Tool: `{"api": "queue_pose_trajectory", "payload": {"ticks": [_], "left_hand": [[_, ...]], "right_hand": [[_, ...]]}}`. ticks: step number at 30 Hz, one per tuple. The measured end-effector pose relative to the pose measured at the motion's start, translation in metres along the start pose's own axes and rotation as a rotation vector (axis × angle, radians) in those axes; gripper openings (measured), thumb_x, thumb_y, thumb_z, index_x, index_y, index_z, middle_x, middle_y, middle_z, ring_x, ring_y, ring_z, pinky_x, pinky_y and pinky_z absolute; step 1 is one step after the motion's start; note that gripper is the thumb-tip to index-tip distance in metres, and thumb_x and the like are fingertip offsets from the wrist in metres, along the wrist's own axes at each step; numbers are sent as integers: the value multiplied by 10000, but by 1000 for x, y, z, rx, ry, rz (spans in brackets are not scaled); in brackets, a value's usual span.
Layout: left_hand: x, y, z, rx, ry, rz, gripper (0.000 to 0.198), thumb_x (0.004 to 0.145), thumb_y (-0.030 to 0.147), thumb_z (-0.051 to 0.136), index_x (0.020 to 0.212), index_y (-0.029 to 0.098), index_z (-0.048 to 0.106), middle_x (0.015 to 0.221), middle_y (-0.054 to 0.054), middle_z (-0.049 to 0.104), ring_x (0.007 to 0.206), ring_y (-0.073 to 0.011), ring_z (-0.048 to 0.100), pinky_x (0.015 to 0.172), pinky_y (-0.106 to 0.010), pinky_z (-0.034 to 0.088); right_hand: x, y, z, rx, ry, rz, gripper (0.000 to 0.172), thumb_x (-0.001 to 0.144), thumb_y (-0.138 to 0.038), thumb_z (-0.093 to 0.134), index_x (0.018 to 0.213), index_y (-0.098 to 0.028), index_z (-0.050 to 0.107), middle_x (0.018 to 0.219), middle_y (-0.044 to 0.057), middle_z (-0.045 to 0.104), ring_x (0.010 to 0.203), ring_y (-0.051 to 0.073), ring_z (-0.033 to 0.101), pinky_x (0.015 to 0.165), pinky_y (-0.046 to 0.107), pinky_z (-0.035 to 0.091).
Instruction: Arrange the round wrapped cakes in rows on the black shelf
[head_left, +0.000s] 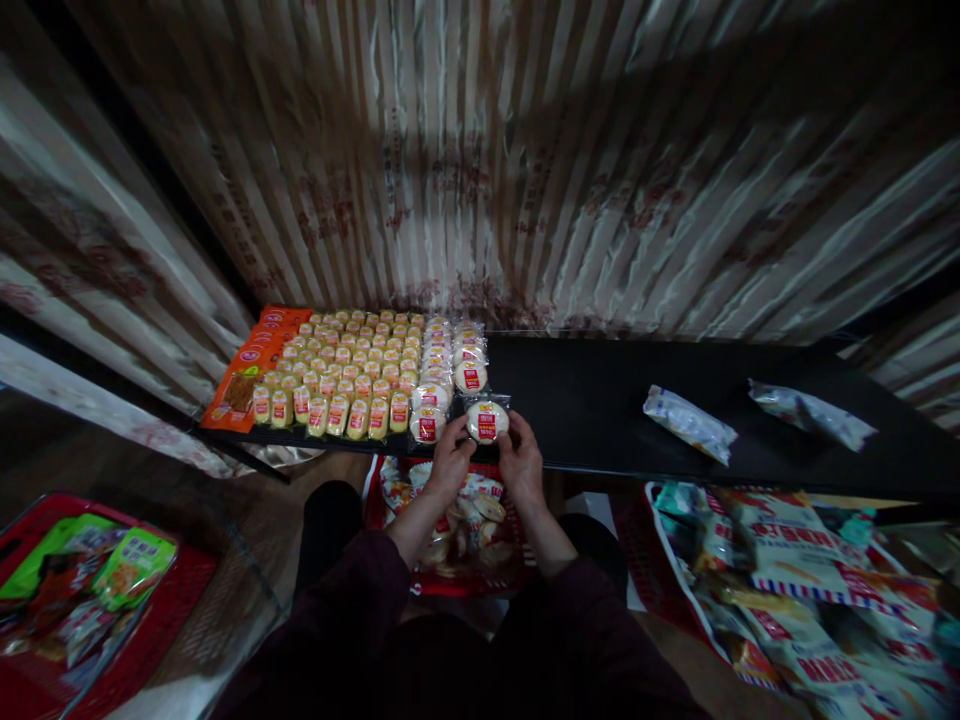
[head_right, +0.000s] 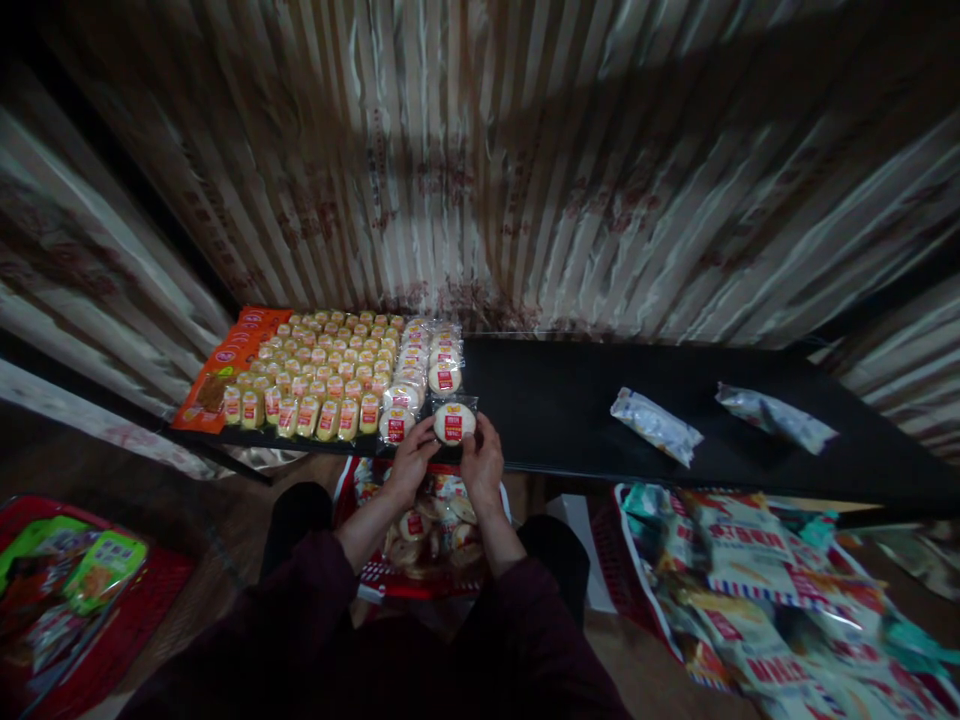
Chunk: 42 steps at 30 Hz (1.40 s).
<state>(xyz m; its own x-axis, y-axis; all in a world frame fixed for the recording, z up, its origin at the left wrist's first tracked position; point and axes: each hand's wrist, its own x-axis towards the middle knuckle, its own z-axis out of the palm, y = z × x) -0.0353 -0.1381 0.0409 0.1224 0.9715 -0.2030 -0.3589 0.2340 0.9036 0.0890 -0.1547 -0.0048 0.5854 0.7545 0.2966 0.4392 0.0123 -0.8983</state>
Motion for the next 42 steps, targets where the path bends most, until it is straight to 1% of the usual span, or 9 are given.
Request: {"api": "queue_pose_trajectory", "payload": {"ticks": [3,8,12,15,19,22,27,33,42], "left_hand": [[4,-1,3,73,1,37,424,606,40,640,984,226,687,1044,-56,642,1009,-228,550,985,-394,371],[13,-4,5,311,-16,90,479,673,44,554,1122,202,614,1160,-73,600,1038,-205,558,979,-385,406],[19,-6,5,503,9,148,451,693,40,509,1119,152,612,1273,-112,523,1126,-208,526,1006,-366,402],[22,-6,5,591,21,157,446,712,49,495,1126,169,607,1243,-96,551,1155,-205,513,1008,-364,410],[26,-4,7,642,4,170,480,724,50,469,1177,174,570,1218,-83,586,1161,-199,516,1013,-377,409],[28,-1,11,677,-7,200,515,714,33,457,1201,167,553,1242,-78,585,1187,-195,501,1046,-377,377],[31,7,19,777,19,190,503,736,65,472,1227,148,542,1356,-93,500,1284,-195,417,1101,-339,309],[39,8,28,884,21,189,500,744,57,458,1236,103,528,1384,-131,464,1321,-188,376,1122,-318,270],[47,6,34,890,24,186,522,739,58,446,1256,92,510,1423,-141,415,1349,-201,334,1135,-326,252]], "right_hand": [[5,3,5,23,7,-19,447,805,-338,479,1207,-148,526,1148,148,612,1011,234,587,910,451,459],[11,5,10,2,1,-12,450,783,-291,474,1210,-159,526,1162,130,612,1026,221,582,938,435,444],[13,4,13,-8,-20,21,458,775,-275,464,1215,-163,525,1173,123,607,1043,222,577,952,428,435],[15,5,15,-16,-26,26,457,781,-272,456,1223,-171,521,1187,120,600,1063,226,569,963,433,426],[19,4,18,-30,-35,45,471,779,-275,448,1229,-151,516,1185,136,599,1050,232,575,964,439,426],[23,3,20,-40,-34,47,479,773,-272,446,1227,-137,516,1199,147,590,1065,235,570,968,432,424],[32,5,26,-61,-58,40,489,772,-249,433,1245,-151,504,1185,131,604,1049,225,580,956,418,431],[44,11,33,-91,-56,5,495,763,-215,437,1252,-186,500,1141,95,633,1010,205,598,919,386,457],[57,12,38,-166,-62,30,490,753,-211,443,1236,-188,523,1133,89,641,1001,205,601,914,377,459]]}}
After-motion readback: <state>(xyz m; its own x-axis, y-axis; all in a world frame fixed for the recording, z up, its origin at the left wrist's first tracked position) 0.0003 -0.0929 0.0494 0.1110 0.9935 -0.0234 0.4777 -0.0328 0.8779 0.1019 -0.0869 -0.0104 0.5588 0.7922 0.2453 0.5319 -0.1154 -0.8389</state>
